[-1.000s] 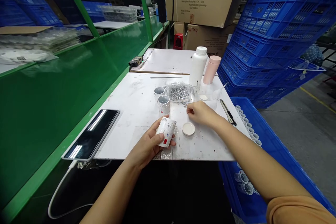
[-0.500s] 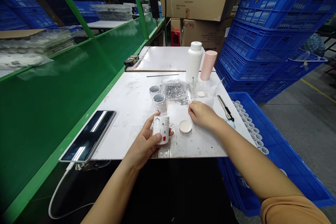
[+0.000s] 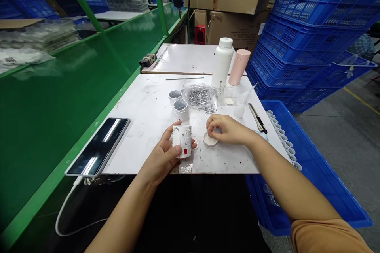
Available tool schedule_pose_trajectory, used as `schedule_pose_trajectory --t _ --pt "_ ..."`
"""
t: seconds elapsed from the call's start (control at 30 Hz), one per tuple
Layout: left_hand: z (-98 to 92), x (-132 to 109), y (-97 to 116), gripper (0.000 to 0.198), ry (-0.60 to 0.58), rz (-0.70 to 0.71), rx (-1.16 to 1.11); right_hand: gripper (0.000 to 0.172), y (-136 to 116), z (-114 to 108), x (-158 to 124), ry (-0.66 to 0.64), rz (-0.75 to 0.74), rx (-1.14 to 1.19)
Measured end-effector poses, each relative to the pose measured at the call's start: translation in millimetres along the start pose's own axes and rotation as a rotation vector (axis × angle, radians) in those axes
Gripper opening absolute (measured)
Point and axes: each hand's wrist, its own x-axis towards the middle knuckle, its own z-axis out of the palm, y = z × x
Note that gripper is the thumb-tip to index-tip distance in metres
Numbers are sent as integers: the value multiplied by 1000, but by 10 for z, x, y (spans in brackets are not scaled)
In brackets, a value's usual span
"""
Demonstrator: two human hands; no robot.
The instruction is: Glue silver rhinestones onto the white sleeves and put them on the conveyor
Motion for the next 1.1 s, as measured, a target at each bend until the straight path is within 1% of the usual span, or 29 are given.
schedule_pose_trajectory --t 0.5,0.83,1.1 --pt "4 5 -2 82 -11 9 -22 13 45 35 18 -22 5 -26" --pt "-31 3 -19 78 -32 10 -6 13 20 29 14 -23 11 -46" --pt "-20 9 -11 79 -32 5 -4 14 17 30 19 -29 21 -61"
